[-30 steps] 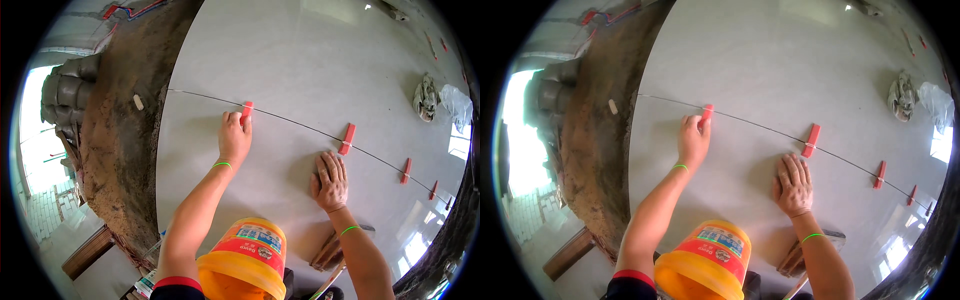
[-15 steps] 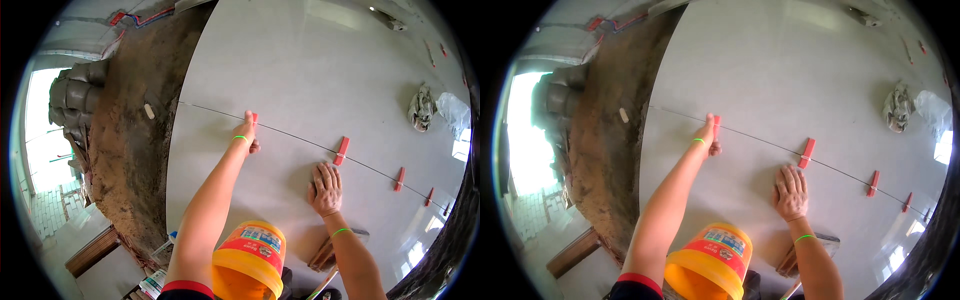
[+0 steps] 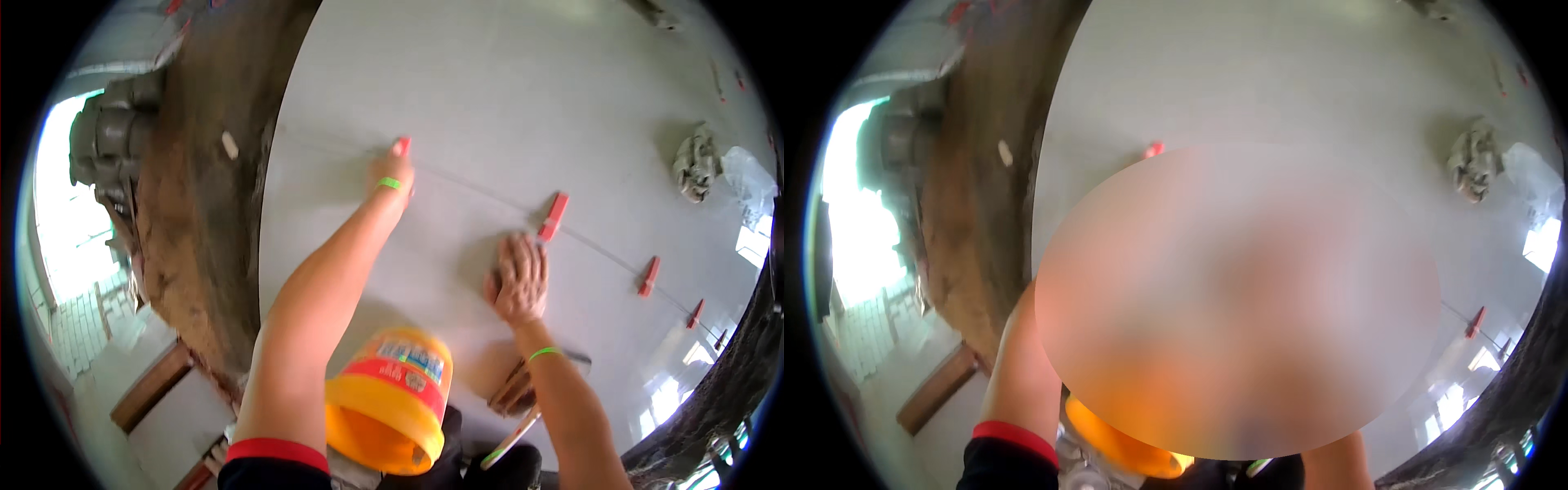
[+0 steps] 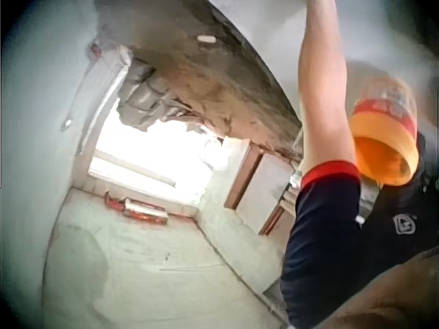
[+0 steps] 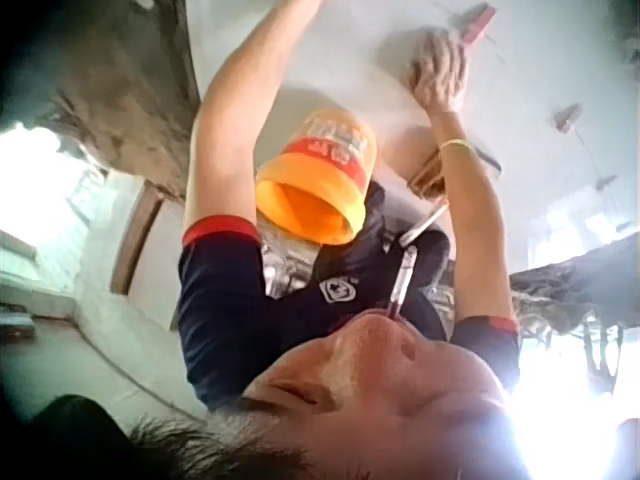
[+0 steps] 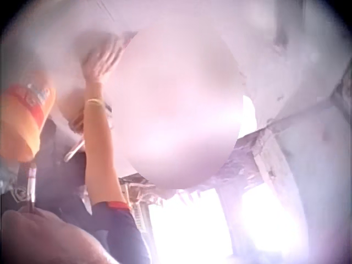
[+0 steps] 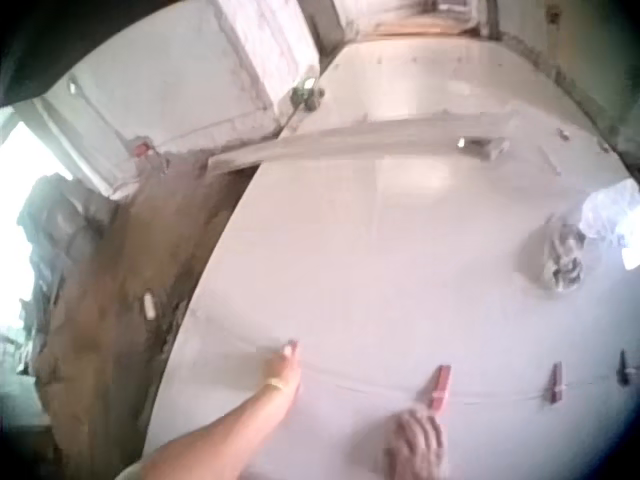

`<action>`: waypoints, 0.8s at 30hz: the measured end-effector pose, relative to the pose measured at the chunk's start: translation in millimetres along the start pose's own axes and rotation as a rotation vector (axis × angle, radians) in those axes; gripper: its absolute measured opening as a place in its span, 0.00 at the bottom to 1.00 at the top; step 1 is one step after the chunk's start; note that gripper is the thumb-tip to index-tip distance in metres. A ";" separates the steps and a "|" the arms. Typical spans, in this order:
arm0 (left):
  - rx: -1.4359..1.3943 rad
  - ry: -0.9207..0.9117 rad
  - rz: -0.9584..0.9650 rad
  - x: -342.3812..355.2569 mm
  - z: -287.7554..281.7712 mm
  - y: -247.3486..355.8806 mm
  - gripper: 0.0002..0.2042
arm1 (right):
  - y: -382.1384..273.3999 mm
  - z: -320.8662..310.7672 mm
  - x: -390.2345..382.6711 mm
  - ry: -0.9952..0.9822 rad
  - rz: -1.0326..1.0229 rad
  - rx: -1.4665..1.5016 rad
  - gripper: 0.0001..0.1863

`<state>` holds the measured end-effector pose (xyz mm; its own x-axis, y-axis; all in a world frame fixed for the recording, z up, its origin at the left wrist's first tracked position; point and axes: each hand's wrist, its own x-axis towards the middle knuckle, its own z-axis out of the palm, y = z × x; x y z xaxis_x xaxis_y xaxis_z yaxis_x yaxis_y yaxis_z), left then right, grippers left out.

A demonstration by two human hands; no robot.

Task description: The person lays large tiles on a prepared floor bed, inserting red spacers between them and using a wooden tool and a trowel to align and level the tiles.

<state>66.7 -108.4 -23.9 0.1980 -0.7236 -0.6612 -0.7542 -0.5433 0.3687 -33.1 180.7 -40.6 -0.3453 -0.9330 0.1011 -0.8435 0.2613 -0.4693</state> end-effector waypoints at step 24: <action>0.637 0.257 0.703 -297.9 -99.6 -303.4 0.10 | -4.5 2.3 1.7 0.095 -0.179 -0.190 0.28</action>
<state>298.9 229.6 126.2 -0.3523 -0.9058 -0.2355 -0.9339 0.3236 0.1523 -28.9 177.3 -40.3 -0.2134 -0.9435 0.2536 -0.9534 0.1444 -0.2650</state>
